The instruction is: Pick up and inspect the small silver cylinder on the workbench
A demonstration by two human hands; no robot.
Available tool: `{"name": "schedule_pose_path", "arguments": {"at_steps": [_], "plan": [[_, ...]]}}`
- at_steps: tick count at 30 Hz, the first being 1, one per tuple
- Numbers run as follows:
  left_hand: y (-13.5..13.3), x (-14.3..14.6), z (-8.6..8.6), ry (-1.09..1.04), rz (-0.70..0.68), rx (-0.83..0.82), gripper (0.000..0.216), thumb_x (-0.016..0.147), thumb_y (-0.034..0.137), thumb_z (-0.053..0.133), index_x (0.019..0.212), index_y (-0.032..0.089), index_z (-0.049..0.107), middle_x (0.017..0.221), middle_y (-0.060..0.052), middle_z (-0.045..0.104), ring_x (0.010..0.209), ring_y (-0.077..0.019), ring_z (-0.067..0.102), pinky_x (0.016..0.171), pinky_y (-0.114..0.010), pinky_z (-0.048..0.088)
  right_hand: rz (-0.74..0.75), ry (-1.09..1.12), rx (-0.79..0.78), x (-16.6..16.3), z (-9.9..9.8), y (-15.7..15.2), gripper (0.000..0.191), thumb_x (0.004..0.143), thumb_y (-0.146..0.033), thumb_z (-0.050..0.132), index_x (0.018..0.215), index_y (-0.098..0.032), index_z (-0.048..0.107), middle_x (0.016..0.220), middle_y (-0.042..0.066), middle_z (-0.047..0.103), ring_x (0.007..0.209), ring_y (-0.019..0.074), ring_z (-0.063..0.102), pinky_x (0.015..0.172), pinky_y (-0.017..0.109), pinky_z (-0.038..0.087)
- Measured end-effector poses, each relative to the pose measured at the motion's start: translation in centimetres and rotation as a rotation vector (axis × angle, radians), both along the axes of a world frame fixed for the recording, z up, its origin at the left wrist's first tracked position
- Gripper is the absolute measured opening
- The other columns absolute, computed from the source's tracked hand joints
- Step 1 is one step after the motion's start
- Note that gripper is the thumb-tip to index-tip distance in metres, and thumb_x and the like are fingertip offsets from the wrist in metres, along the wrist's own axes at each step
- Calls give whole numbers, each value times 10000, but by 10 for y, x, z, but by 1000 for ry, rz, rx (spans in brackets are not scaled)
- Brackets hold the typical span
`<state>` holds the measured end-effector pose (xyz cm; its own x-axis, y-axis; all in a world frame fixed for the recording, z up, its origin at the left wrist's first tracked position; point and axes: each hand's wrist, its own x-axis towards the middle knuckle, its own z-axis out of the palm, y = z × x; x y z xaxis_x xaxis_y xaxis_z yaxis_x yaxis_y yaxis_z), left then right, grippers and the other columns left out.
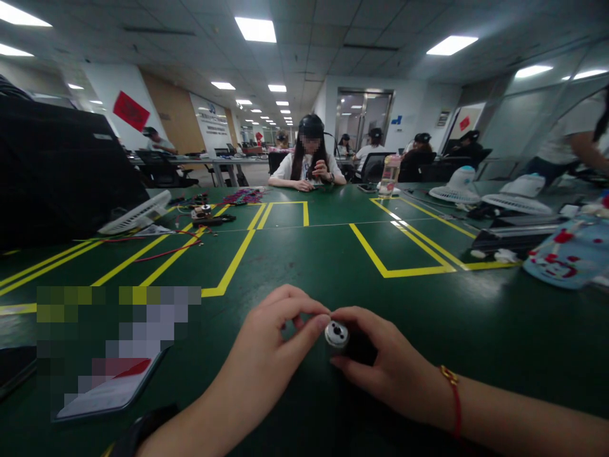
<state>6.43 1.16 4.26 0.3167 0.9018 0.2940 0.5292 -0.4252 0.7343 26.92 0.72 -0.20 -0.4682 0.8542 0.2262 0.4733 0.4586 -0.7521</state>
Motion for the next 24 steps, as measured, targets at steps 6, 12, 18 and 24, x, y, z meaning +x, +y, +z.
{"name": "schedule_pose_path", "arguments": {"at_steps": [6, 12, 18, 24], "plan": [[1, -10, -28, 236, -10, -65, 93, 847, 253, 665, 852, 276, 755, 879, 0, 673, 852, -204, 615, 744, -314, 462, -47, -9, 8, 2, 0, -1, 415, 765, -239, 628, 1163, -247, 512, 1062, -11, 601, 924, 80, 579, 840, 225, 486], [1, -2, -40, 305, -12, -29, 95, 829, 266, 688, 860, 313, 765, 905, -2, 689, 889, -241, 592, 758, -353, 421, -28, -18, 13, 2, 1, -1, 416, 768, -221, 610, 1171, -228, 505, 1070, 14, 596, 924, 98, 577, 835, 242, 483], [-1, 0, -37, 318, -5, -26, 92, 838, 262, 677, 870, 304, 752, 920, -2, 694, 906, -244, 595, 760, -356, 409, -28, -33, 64, 3, -4, -2, 519, 762, -221, 618, 1254, -238, 455, 1131, 28, 581, 966, 109, 571, 872, 261, 477], [-2, 0, -38, 314, -6, -23, 101, 839, 257, 675, 878, 309, 753, 921, -3, 695, 906, -250, 594, 765, -367, 402, -49, -39, 69, 3, -1, -4, 440, 783, -227, 608, 1205, -239, 485, 1089, 20, 597, 940, 102, 584, 850, 251, 494]]}}
